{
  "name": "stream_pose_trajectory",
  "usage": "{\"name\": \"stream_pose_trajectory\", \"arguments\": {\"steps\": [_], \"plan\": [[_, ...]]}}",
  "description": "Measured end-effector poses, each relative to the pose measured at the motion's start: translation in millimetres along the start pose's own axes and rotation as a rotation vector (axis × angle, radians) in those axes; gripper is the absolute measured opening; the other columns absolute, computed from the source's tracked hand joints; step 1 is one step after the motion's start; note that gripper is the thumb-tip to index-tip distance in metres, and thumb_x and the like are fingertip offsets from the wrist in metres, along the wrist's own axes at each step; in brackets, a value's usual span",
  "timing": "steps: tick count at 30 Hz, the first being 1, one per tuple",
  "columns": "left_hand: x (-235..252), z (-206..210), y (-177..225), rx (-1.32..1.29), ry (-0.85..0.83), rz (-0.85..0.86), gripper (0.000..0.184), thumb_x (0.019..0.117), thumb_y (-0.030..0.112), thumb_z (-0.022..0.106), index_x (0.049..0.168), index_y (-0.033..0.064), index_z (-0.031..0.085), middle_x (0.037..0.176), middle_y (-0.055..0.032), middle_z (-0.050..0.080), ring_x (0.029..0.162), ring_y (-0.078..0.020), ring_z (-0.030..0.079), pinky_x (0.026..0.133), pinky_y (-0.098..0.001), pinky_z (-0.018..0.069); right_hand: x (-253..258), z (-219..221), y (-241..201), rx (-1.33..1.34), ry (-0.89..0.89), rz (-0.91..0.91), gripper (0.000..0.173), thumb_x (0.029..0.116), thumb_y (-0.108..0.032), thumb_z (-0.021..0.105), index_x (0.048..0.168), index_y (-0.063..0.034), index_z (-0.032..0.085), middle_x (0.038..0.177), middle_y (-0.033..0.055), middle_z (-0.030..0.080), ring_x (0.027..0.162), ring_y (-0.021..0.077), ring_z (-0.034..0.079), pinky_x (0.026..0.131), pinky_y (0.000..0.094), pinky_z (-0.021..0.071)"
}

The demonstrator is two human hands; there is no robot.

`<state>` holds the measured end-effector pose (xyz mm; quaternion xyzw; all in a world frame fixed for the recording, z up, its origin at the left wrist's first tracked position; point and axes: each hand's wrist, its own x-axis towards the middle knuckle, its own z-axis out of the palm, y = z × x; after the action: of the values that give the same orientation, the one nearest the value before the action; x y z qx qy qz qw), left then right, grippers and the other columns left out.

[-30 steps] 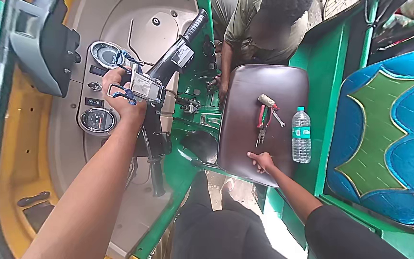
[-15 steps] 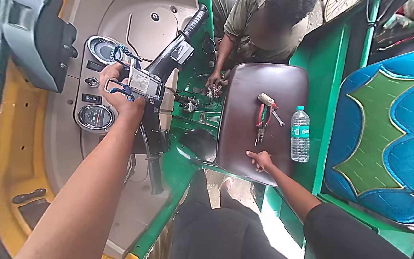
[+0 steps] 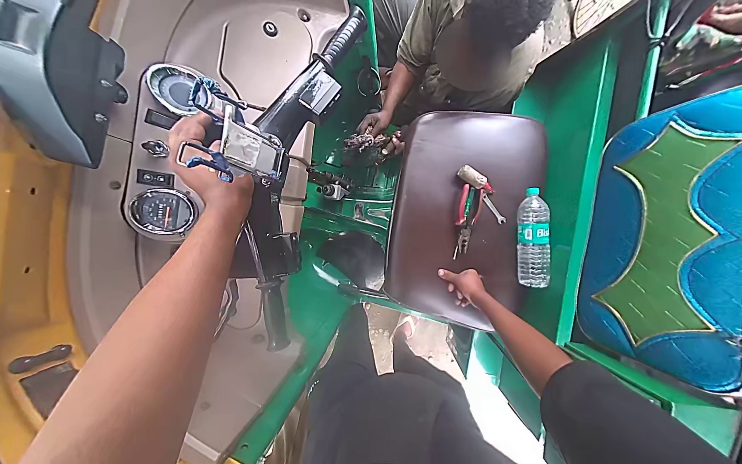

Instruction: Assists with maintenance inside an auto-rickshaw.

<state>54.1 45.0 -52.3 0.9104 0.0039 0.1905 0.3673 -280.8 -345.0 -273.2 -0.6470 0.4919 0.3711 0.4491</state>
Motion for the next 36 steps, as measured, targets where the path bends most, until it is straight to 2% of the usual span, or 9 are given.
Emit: {"name": "stream_pose_trajectory", "arguments": {"steps": [3, 7, 13, 19, 27, 30, 31, 34, 36], "plan": [[3, 6, -22, 0.011, 0.021, 0.054, 0.032, 0.0834, 0.015, 0.066, 0.114, 0.0083, 0.072, 0.120, -0.0062, 0.070, 0.118, -0.0116, 0.061, 0.102, -0.0277, 0.0476, 2, 0, 1, -0.005, -0.001, -0.005, 0.061, 0.0848, -0.065, 0.076, 0.064, -0.0096, 0.063, 0.047, 0.0027, 0.056, 0.035, 0.0154, 0.052, 0.037, 0.0352, 0.0493], [2, 4, -18, 0.021, 0.002, 0.026, 0.034, 0.0830, 0.015, 0.066, 0.117, 0.0093, 0.071, 0.123, -0.0064, 0.068, 0.120, -0.0108, 0.061, 0.102, -0.0261, 0.0480, 2, 0, 2, -0.006, 0.002, -0.008, 0.061, 0.0850, -0.065, 0.076, 0.065, -0.0096, 0.063, 0.048, 0.0024, 0.057, 0.036, 0.0153, 0.053, 0.037, 0.0351, 0.0497], [1, 5, -17, -0.015, 0.018, 0.075, 0.029, 0.0855, 0.013, 0.065, 0.113, 0.0062, 0.072, 0.116, -0.0068, 0.070, 0.114, -0.0102, 0.062, 0.100, -0.0256, 0.0482, 3, 0, 2, -0.008, -0.001, -0.010, 0.061, 0.0852, -0.066, 0.075, 0.064, -0.0099, 0.063, 0.048, 0.0022, 0.057, 0.035, 0.0151, 0.053, 0.037, 0.0347, 0.0494], [-1, 3, -16, 0.053, 0.022, 0.117, 0.033, 0.0842, 0.020, 0.068, 0.115, 0.0083, 0.072, 0.118, -0.0071, 0.071, 0.119, -0.0119, 0.062, 0.103, -0.0271, 0.0462, 3, 0, 2, -0.007, 0.007, -0.008, 0.061, 0.0855, -0.065, 0.076, 0.063, -0.0100, 0.062, 0.048, 0.0023, 0.057, 0.035, 0.0149, 0.052, 0.037, 0.0345, 0.0492], [1, 4, -17, 0.061, 0.000, 0.066, 0.034, 0.0831, 0.017, 0.067, 0.115, 0.0080, 0.071, 0.121, -0.0077, 0.069, 0.119, -0.0123, 0.061, 0.103, -0.0278, 0.0468, 2, 0, 0, -0.021, 0.009, 0.000, 0.061, 0.0851, -0.065, 0.076, 0.063, -0.0104, 0.063, 0.047, 0.0019, 0.057, 0.035, 0.0145, 0.053, 0.037, 0.0343, 0.0491], [2, 4, -20, 0.077, -0.011, 0.031, 0.040, 0.0802, 0.017, 0.068, 0.119, 0.0092, 0.070, 0.127, -0.0073, 0.068, 0.126, -0.0135, 0.058, 0.107, -0.0289, 0.0441, 3, 0, 1, -0.011, 0.007, -0.005, 0.061, 0.0851, -0.065, 0.076, 0.063, -0.0101, 0.063, 0.047, 0.0024, 0.057, 0.035, 0.0149, 0.052, 0.037, 0.0346, 0.0489], [3, 6, -22, 0.049, 0.004, 0.016, 0.038, 0.0796, 0.016, 0.069, 0.117, 0.0090, 0.071, 0.124, -0.0071, 0.068, 0.123, -0.0133, 0.059, 0.105, -0.0286, 0.0457, 3, 0, 1, -0.002, 0.002, -0.007, 0.061, 0.0851, -0.065, 0.076, 0.063, -0.0099, 0.063, 0.047, 0.0027, 0.057, 0.035, 0.0151, 0.052, 0.037, 0.0346, 0.0487], [3, 7, -23, 0.024, 0.033, 0.017, 0.035, 0.0809, 0.015, 0.068, 0.115, 0.0092, 0.072, 0.122, -0.0066, 0.070, 0.121, -0.0122, 0.061, 0.104, -0.0284, 0.0467, 4, 1, 2, 0.009, -0.002, -0.002, 0.061, 0.0845, -0.065, 0.077, 0.062, -0.0100, 0.062, 0.047, 0.0027, 0.057, 0.035, 0.0152, 0.052, 0.036, 0.0346, 0.0487], [3, 3, -12, 0.057, 0.005, -0.040, 0.035, 0.0834, 0.012, 0.067, 0.118, 0.0104, 0.072, 0.126, -0.0065, 0.068, 0.124, -0.0120, 0.059, 0.107, -0.0279, 0.0453, 4, 1, 2, 0.005, 0.002, 0.001, 0.061, 0.0847, -0.064, 0.077, 0.062, -0.0100, 0.062, 0.047, 0.0025, 0.057, 0.035, 0.0152, 0.052, 0.036, 0.0347, 0.0487]]}}
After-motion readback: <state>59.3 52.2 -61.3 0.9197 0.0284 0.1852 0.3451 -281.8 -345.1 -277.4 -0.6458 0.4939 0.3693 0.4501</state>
